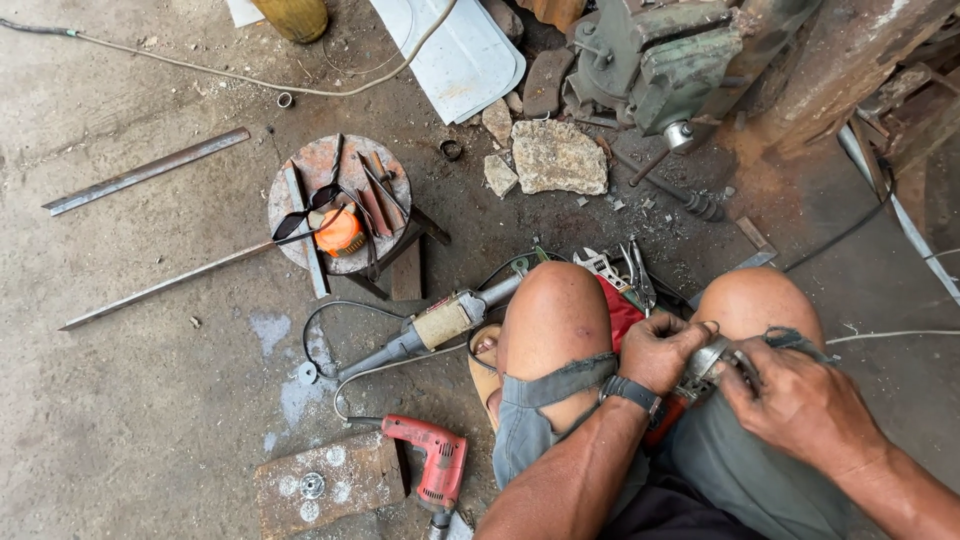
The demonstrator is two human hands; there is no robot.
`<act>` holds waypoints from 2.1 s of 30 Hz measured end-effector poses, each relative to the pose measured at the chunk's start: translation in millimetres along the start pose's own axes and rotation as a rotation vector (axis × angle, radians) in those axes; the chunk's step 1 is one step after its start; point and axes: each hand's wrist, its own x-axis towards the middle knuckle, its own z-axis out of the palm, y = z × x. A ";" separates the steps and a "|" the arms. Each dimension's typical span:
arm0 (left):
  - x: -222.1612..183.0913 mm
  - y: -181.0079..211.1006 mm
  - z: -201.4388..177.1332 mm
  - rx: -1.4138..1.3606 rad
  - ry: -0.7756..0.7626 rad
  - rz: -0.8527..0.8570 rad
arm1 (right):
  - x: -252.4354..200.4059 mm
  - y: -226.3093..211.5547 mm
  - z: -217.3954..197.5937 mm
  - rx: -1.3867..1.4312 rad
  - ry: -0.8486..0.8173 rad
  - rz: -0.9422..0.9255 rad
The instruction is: The person disassembles and repairs a handheld angle grinder by removing the gear housing with a screwdriver, using pliers to pull off components, and cleaning the internal gears by hand.
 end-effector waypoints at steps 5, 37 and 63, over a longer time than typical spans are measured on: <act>-0.2 -3.0 -0.5 -0.006 0.001 0.009 | -0.3 -2.2 3.4 -0.002 0.195 -0.214; -10.6 15.7 -5.0 0.025 -0.025 0.003 | -11.2 -1.8 4.7 -0.156 0.189 -0.176; -6.4 11.4 -3.9 0.056 -0.032 0.027 | -2.3 -2.4 -3.5 -0.007 -0.168 0.140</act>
